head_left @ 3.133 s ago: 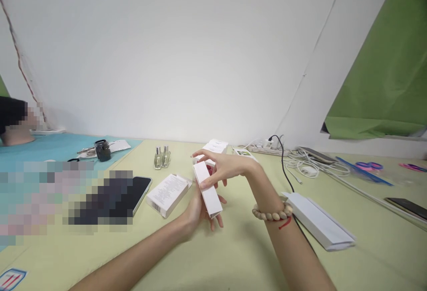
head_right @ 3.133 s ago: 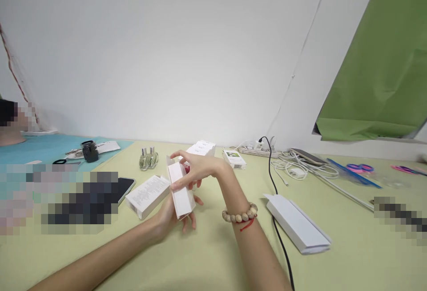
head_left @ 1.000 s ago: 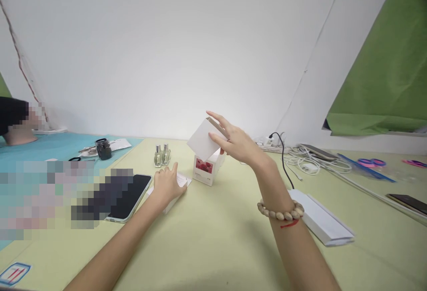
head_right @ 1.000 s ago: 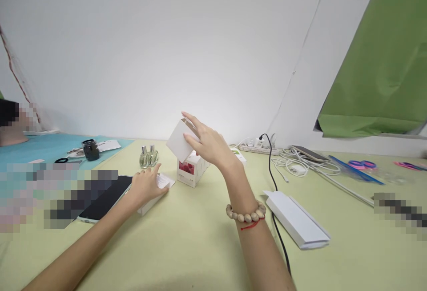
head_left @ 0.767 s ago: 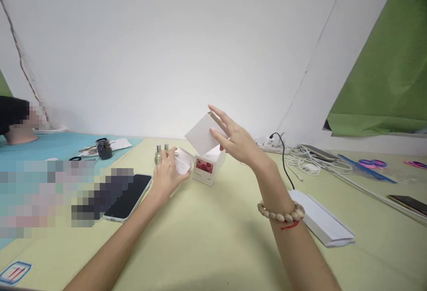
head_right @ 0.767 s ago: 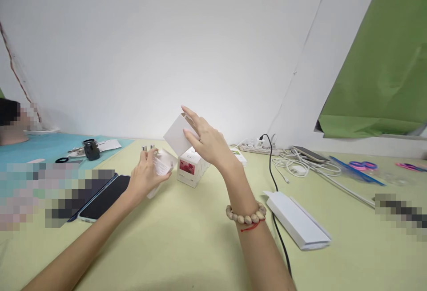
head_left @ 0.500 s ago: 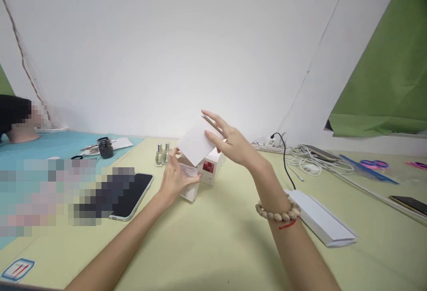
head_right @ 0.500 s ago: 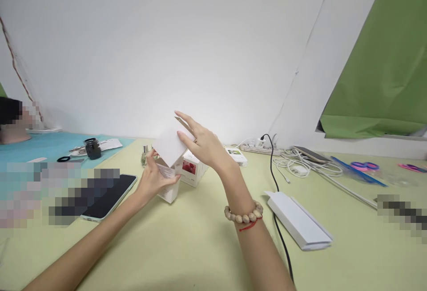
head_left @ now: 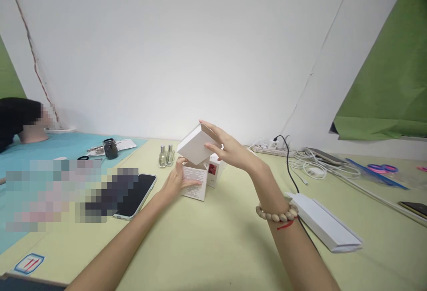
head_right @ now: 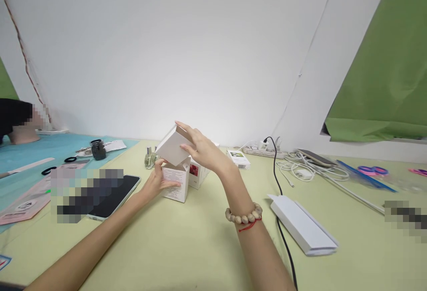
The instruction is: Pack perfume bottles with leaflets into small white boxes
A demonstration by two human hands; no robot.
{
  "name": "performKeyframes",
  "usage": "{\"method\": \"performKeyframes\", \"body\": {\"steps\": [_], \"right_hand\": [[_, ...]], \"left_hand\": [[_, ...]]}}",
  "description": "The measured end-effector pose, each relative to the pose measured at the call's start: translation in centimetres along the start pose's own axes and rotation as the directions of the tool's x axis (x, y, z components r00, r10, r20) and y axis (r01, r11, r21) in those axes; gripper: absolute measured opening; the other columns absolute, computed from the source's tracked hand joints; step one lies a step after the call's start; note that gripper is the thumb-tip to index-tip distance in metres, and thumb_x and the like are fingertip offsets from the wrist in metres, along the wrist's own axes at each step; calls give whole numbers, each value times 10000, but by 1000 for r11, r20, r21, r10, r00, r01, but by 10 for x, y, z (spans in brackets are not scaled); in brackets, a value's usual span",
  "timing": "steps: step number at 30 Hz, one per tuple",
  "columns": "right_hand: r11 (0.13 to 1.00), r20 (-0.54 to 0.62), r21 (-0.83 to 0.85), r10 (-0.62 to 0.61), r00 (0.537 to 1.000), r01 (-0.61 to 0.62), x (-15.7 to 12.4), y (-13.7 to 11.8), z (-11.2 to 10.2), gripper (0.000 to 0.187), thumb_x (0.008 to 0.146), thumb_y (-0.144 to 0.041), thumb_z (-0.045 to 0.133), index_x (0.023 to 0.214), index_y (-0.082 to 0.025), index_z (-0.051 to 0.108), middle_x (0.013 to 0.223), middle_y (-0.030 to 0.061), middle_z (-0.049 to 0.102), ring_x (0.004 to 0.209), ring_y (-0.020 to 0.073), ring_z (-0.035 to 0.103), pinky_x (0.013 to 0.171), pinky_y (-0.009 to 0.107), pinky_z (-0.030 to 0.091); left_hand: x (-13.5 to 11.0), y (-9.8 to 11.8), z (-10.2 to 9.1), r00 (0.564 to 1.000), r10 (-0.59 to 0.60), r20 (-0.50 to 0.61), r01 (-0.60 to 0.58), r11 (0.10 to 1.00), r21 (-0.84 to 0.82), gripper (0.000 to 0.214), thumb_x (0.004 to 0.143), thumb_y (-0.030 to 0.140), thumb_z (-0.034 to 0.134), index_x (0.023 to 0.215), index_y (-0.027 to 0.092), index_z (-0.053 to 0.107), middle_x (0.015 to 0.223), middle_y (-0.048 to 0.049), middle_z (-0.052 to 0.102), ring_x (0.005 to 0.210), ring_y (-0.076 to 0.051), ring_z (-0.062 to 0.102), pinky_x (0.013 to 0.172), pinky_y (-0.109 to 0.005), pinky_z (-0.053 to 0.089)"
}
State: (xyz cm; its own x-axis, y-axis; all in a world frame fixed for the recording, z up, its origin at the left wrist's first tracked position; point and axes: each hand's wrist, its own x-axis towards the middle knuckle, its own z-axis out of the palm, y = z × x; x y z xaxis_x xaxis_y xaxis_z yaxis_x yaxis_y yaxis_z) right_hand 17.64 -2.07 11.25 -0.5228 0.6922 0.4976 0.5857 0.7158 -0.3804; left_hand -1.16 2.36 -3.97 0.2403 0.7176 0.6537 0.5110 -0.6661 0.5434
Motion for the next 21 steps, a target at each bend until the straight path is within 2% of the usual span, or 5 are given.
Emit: {"method": "performKeyframes", "body": {"steps": [8, 11, 14, 17, 21], "right_hand": [[987, 79, 140, 68, 995, -79, -2, 0, -6, 584, 840, -289, 407, 1361, -377, 158, 1316, 39, 410, 966, 181, 524, 554, 244, 503], [994, 65, 100, 45, 997, -52, -3, -1, -6, 527, 821, -292, 453, 1321, -308, 288, 1246, 56, 474, 955, 181, 531, 637, 273, 494], [999, 97, 31, 23, 995, -26, -3, 4, -6, 327, 793, -290, 505, 1114, -233, 494, 1083, 52, 566, 910, 177, 542, 702, 287, 463], [999, 120, -27, 44, 992, -41, -3, 8, -8, 225, 780, -273, 519, 999, -224, 526, 1001, 32, 595, 881, 168, 547, 700, 270, 443], [986, 115, -146, 93, 989, -76, -5, 5, -12, 247, 798, -272, 491, 1043, -267, 520, 1017, 15, 603, 865, 168, 551, 644, 253, 428]], "left_hand": [[2, 9, -4, 999, -13, 50, 9, 997, 75, 515, 662, 459, 662, 1083, 249, 454, 1130, -63, 406, 982, -214, 533, 762, -333, 463], [1, 9, -2, 999, -45, 8, 45, 998, 37, 591, 654, 482, 652, 1125, 237, 391, 1131, -68, 456, 996, -225, 535, 763, -349, 465], [-1, 9, 0, 990, -134, -45, 133, 991, -26, 741, 612, 517, 661, 1179, 229, 281, 1136, -86, 507, 998, -239, 548, 776, -373, 466], [-2, 10, 2, 981, -190, -46, 186, 980, -75, 798, 597, 514, 671, 1188, 237, 211, 1172, -109, 501, 1013, -247, 549, 803, -397, 459], [-2, 10, 4, 984, -178, -13, 175, 978, -111, 757, 639, 493, 650, 1171, 232, 179, 1112, -99, 529, 946, -214, 578, 756, -363, 471]]}}
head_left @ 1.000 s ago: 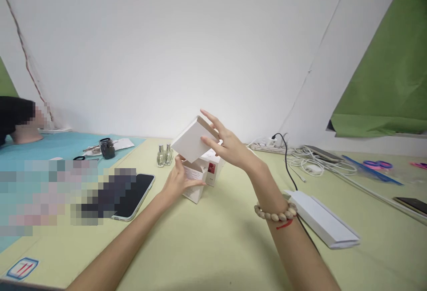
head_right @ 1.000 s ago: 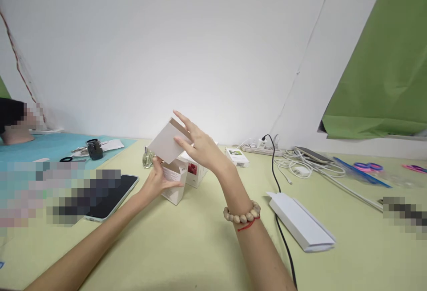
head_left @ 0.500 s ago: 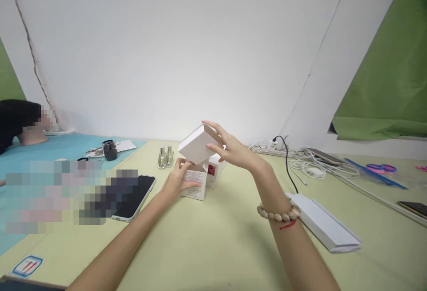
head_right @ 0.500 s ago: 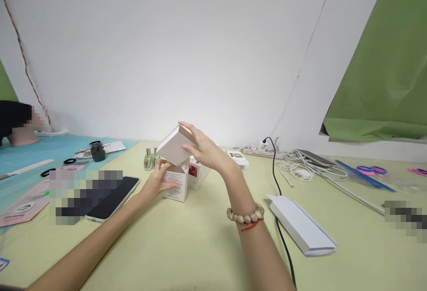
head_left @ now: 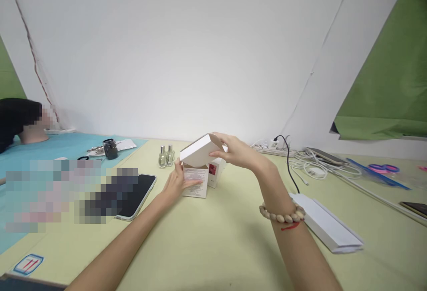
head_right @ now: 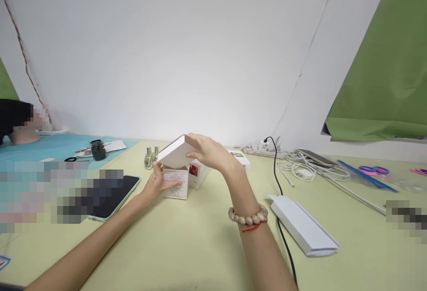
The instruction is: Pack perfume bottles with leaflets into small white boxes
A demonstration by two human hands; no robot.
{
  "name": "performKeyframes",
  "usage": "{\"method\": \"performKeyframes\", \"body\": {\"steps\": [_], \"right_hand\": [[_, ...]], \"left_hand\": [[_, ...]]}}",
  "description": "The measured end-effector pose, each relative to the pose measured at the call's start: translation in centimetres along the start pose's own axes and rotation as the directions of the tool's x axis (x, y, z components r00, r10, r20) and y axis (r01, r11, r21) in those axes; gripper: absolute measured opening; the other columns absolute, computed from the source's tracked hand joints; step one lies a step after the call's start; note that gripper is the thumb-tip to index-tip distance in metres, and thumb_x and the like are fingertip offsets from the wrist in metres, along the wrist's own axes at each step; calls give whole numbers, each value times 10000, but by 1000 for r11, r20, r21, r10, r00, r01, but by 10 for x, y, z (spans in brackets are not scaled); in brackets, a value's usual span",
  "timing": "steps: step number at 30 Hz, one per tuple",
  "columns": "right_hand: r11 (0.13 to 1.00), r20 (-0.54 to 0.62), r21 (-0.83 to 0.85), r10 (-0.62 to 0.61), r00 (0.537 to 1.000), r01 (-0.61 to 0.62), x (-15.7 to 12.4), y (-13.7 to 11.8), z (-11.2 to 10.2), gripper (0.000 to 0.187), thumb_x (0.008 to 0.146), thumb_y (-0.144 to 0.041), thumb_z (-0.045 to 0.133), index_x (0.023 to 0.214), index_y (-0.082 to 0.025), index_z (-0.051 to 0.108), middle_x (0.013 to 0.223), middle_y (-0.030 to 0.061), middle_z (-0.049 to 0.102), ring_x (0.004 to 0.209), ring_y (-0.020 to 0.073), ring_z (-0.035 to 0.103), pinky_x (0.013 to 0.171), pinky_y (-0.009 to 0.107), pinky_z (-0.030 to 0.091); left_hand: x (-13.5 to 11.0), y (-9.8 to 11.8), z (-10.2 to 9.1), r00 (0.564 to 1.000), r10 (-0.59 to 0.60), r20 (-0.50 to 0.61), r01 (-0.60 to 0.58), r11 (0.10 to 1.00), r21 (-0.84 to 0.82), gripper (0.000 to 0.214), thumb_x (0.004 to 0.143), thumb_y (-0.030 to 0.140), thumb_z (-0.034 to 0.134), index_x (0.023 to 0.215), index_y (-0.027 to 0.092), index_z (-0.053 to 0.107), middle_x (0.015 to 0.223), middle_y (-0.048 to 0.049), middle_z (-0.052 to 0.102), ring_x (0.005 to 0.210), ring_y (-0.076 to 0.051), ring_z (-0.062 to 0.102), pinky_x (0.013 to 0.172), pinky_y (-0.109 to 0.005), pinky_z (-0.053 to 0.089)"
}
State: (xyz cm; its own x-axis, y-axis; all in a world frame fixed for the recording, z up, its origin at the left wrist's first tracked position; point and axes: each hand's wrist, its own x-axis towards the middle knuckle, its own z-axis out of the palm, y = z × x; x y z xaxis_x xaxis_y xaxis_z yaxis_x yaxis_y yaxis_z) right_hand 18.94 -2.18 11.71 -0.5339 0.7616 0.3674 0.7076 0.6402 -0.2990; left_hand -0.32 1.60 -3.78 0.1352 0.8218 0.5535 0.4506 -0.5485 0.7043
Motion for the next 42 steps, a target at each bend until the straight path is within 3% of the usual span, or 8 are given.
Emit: {"method": "performKeyframes", "body": {"steps": [5, 9, 18, 24, 30, 36, 42], "right_hand": [[986, -22, -165, 4, 1000, -8, -5, -9, -2, 394, 815, -242, 477, 1185, -372, 465, 1089, -13, 601, 918, 188, 557, 672, 268, 425], [958, -48, -278, 55, 997, -67, -5, -10, 1, 524, 824, -240, 473, 1307, -397, 343, 1095, 7, 598, 920, 201, 564, 688, 282, 415], [903, -23, -417, 104, 994, -104, -3, -22, 10, 612, 842, -197, 407, 1390, -363, 192, 1031, 63, 581, 934, 216, 528, 600, 254, 369], [914, 15, -390, 129, 992, -113, -5, -24, 9, 630, 846, -197, 392, 1401, -361, 144, 1015, 68, 569, 929, 222, 517, 608, 267, 381], [933, 35, -343, 126, 991, -106, -2, -21, 11, 589, 863, -249, 379, 1397, -369, 161, 1039, 73, 557, 989, 237, 489, 632, 274, 382], [988, 38, -148, 56, 998, -50, 4, -19, 12, 478, 903, -426, 288, 1372, -332, 278, 990, 61, 579, 953, 210, 505, 698, 271, 380], [983, -13, -166, 72, 997, -73, 5, -21, 14, 442, 881, -508, 309, 1293, -375, 403, 955, 41, 549, 827, 170, 531, 666, 251, 365]], "left_hand": [[1, -6, 3, 994, 102, -36, -100, 994, 53, 655, 657, 469, 645, 1074, 235, 196, 1114, -77, 472, 853, -157, 583, 660, -286, 461], [1, -9, 5, 983, 173, -59, -168, 983, 74, 600, 672, 460, 636, 1029, 234, 210, 1131, -81, 415, 784, -122, 575, 594, -239, 440], [0, 2, 2, 991, 127, -33, -122, 986, 114, 757, 700, 414, 621, 1266, 271, 139, 1202, -98, 451, 823, -151, 583, 616, -260, 454], [0, 4, 2, 991, 128, -45, -121, 983, 138, 654, 731, 425, 579, 1247, 265, 211, 1159, -69, 468, 747, -119, 566, 596, -243, 445], [-1, 7, 4, 995, 63, -75, -56, 993, 102, 658, 768, 442, 527, 1291, 286, 160, 1111, -39, 497, 724, -115, 567, 589, -241, 437], [0, 4, 3, 995, 38, -95, -33, 998, 49, 485, 832, 444, 431, 1248, 287, 238, 1116, -34, 498, 753, -115, 566, 605, -247, 445], [-1, -1, 5, 995, 53, -86, -47, 996, 75, 541, 820, 453, 453, 1272, 297, 200, 1129, -44, 518, 751, -133, 582, 606, -267, 448]]}}
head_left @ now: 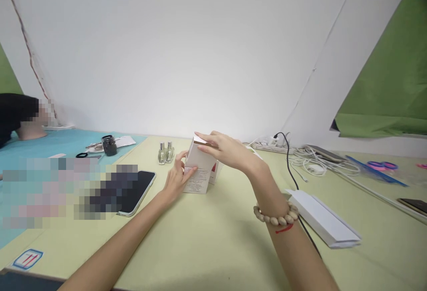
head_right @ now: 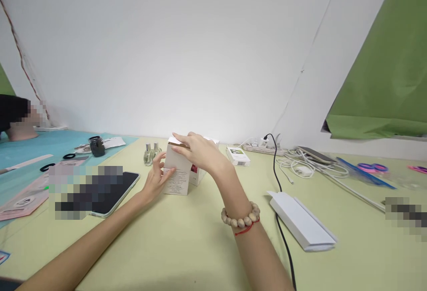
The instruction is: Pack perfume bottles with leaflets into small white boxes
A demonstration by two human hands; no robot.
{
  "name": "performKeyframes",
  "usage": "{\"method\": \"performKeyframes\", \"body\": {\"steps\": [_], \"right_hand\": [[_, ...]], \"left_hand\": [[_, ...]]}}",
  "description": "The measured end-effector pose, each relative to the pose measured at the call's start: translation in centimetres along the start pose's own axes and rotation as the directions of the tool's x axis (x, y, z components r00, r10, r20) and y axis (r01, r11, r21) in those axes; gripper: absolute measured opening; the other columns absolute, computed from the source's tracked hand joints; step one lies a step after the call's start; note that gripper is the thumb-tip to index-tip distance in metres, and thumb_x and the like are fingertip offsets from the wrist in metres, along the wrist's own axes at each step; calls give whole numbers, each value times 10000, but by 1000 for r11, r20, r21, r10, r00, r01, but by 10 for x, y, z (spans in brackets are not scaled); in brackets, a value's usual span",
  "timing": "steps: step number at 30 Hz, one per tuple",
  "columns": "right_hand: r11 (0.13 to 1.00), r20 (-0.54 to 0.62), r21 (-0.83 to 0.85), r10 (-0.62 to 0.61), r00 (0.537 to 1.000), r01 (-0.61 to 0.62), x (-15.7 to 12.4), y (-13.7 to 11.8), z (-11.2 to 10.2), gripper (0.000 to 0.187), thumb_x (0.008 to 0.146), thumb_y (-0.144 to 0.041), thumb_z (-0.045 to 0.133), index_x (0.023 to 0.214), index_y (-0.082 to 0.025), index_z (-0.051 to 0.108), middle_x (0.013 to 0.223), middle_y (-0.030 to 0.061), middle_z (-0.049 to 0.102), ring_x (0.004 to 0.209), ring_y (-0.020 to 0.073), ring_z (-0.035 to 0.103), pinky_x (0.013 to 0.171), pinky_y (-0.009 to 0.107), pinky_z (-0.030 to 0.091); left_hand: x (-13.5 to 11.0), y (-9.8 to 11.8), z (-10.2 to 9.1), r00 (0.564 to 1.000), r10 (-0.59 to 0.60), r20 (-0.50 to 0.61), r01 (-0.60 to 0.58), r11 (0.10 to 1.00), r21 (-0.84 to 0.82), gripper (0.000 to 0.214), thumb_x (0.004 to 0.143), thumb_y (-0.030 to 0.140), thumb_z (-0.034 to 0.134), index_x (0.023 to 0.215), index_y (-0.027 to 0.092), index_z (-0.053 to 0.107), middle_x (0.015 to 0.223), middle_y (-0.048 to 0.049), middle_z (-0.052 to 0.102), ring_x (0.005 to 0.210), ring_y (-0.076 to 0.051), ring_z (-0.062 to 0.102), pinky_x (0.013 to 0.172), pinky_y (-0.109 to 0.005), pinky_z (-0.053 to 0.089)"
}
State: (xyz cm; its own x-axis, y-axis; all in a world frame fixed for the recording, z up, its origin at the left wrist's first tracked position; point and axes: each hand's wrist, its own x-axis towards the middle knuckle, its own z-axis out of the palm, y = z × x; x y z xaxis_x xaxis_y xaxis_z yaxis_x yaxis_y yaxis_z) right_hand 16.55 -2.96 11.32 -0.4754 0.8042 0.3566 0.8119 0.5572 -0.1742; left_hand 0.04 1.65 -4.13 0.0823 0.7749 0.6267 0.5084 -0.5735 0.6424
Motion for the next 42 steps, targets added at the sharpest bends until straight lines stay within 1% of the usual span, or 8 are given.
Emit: {"method": "performKeyframes", "body": {"steps": [3, 9, 17, 20, 25, 30, 34, 42], "right_hand": [[1000, -16, -7, -23, 1000, 23, 1, -2, 2, 420, 881, -494, 332, 1267, -368, 438, 939, 38, 542, 800, 157, 532, 657, 239, 359], [999, -20, -28, -31, 999, 30, 3, 1, 4, 351, 909, -418, 312, 1216, -366, 475, 909, 32, 536, 754, 144, 522, 628, 227, 345], [998, -4, -59, -16, 1000, 15, -3, -1, -3, 352, 913, -368, 315, 1241, -367, 443, 919, 42, 529, 777, 154, 522, 630, 229, 355], [999, 12, -43, 9, 1000, -8, -2, 7, -5, 342, 907, -373, 319, 1220, -387, 458, 939, 34, 532, 766, 155, 530, 645, 236, 362], [1000, 2, -15, -1, 1000, 1, 1, 19, -4, 351, 908, -355, 311, 1222, -381, 468, 950, 38, 540, 803, 164, 533, 693, 254, 366], [998, -6, -57, -6, 1000, 5, -1, 15, -3, 367, 909, -356, 304, 1245, -401, 444, 930, 39, 531, 761, 157, 528, 656, 253, 366], [996, -13, -91, 18, 1000, -19, -3, 8, -3, 371, 912, -379, 282, 1252, -418, 425, 936, 39, 527, 759, 161, 527, 644, 261, 370], [993, -22, -117, -25, 999, 23, -4, 4, -6, 401, 909, -415, 294, 1283, -342, 417, 996, 50, 570, 948, 202, 512, 825, 334, 347]], "left_hand": [[-2, 2, 1, 1000, 8, 6, -8, 1000, 19, 635, 800, 453, 494, 1297, 280, 140, 1071, -46, 554, 806, -165, 593, 672, -302, 451], [-3, 1, 3, 999, 34, 22, -33, 997, -67, 598, 829, 395, 470, 1288, 264, 109, 1115, -67, 526, 878, -162, 584, 708, -305, 453], [-3, 1, 9, 1000, 1, -7, -2, 987, -163, 500, 782, 408, 545, 1151, 274, 236, 1187, -58, 441, 789, -117, 562, 563, -226, 439], [-1, 5, 7, 1000, 13, 24, -8, 984, -179, 491, 778, 409, 551, 1165, 276, 280, 1178, -50, 447, 769, -105, 549, 573, -223, 450], [-1, 10, 7, 998, 41, 44, -30, 973, -230, 499, 792, 381, 539, 1199, 283, 267, 1105, -36, 502, 727, -92, 547, 604, -230, 457], [-1, 11, 11, 998, 41, 43, -26, 954, -300, 536, 803, 361, 529, 1211, 269, 195, 1065, -44, 537, 767, -110, 562, 638, -244, 462], [0, 13, 11, 999, 12, 46, 4, 944, -330, 501, 790, 367, 544, 1190, 258, 262, 1068, -51, 549, 772, -116, 573, 636, -245, 468], [1, 18, 7, 996, -11, 85, 41, 932, -360, 437, 806, 375, 517, 1180, 255, 325, 996, -37, 543, 779, -122, 579, 606, -237, 485]]}}
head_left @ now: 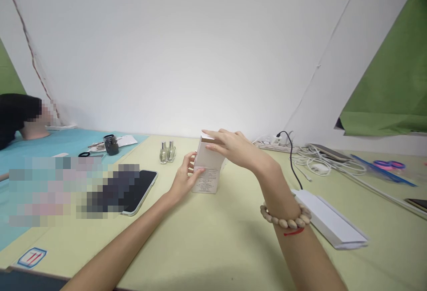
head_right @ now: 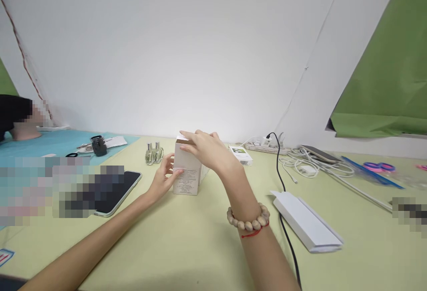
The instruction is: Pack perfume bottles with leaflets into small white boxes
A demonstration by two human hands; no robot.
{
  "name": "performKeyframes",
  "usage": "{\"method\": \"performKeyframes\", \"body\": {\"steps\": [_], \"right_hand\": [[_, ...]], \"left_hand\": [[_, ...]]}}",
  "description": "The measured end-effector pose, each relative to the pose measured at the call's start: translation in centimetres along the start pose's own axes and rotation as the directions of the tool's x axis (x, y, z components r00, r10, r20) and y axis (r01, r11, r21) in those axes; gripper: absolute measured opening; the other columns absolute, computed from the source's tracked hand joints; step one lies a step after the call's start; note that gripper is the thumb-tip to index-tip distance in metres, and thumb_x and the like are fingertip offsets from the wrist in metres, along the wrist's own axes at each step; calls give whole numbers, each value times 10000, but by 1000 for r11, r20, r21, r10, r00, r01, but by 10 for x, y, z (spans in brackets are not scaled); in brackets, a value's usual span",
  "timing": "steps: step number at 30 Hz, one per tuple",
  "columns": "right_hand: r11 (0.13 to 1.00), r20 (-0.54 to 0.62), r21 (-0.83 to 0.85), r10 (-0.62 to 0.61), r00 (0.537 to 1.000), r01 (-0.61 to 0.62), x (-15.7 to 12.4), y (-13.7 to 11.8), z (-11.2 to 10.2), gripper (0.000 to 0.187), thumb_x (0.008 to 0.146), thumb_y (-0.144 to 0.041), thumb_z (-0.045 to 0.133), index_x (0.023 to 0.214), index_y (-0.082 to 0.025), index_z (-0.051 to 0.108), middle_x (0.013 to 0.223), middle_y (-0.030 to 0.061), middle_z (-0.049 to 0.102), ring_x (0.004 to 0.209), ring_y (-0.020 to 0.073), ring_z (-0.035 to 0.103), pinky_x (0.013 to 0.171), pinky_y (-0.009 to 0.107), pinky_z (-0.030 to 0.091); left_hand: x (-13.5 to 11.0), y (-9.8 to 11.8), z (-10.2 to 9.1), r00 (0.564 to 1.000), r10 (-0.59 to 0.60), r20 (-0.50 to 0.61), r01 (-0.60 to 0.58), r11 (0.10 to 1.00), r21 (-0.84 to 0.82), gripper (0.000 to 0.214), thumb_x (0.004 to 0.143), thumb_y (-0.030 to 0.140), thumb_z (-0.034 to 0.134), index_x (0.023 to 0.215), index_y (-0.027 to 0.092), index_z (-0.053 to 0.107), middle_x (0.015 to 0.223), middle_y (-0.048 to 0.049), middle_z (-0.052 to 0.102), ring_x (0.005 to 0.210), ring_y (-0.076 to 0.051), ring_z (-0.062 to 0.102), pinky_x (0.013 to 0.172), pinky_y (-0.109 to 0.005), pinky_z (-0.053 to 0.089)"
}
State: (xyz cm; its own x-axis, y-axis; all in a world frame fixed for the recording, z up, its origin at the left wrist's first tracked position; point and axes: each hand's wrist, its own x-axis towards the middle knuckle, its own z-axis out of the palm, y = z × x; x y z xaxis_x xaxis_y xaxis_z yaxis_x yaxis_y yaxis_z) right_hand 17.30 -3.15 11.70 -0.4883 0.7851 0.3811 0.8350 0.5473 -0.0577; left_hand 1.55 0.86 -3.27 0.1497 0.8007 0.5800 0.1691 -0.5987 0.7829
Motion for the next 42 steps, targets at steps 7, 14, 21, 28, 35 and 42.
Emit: {"method": "performKeyframes", "body": {"steps": [7, 14, 21, 28, 35, 42], "right_hand": [[997, 34, 74, 13, 999, -16, 4, 6, 5, 378, 916, -363, 299, 1259, -376, 458, 996, 52, 565, 816, 172, 548, 680, 260, 376], [992, 67, 126, 5, 998, -14, 4, 2, 5, 361, 896, -362, 359, 1233, -373, 489, 1029, 45, 553, 822, 166, 543, 669, 254, 384], [976, -38, 215, -22, 999, 29, 3, 7, 1, 320, 835, -400, 480, 1104, -288, 610, 1057, 52, 536, 828, 153, 541, 683, 249, 400], [985, -15, 171, 20, 1000, -18, 7, 9, 7, 271, 722, -416, 611, 932, -263, 687, 897, 22, 628, 742, 140, 548, 591, 233, 361], [977, 147, 198, 48, 988, -77, 18, 18, 27, 161, 721, -311, 593, 779, -223, 716, 781, 18, 684, 661, 123, 561, 525, 213, 335], [992, 77, 108, 63, 995, -71, 16, 18, 23, 209, 760, -326, 526, 776, -227, 709, 786, 16, 687, 667, 124, 566, 533, 221, 324]], "left_hand": [[-1, -1, 1, 1000, -24, -9, 24, 999, 22, 392, 757, 425, 571, 1022, 215, 374, 991, -44, 552, 737, -114, 569, 598, -242, 477], [-1, -3, 0, 998, -53, 43, 51, 997, 50, 416, 784, 444, 524, 1101, 240, 348, 909, -14, 557, 706, -112, 562, 573, -230, 458], [-4, -3, 0, 999, -39, 8, 39, 999, 37, 441, 797, 419, 518, 1136, 241, 300, 998, -47, 548, 758, -124, 570, 587, -234, 455], [-5, -7, -1, 999, 1, 41, -4, 997, 75, 453, 819, 378, 497, 1172, 251, 243, 1051, -64, 542, 783, -128, 570, 604, -242, 451], [-4, -17, -1, 988, 155, -3, -154, 981, 118, 477, 843, 321, 472, 1215, 295, 175, 1153, -65, 456, 826, -111, 549, 669, -278, 484], [-5, -15, -4, 968, 233, 95, -251, 928, 274, 243, 894, 265, 356, 1136, 273, 371, 1147, -53, 426, 960, -132, 508, 779, -288, 469]]}}
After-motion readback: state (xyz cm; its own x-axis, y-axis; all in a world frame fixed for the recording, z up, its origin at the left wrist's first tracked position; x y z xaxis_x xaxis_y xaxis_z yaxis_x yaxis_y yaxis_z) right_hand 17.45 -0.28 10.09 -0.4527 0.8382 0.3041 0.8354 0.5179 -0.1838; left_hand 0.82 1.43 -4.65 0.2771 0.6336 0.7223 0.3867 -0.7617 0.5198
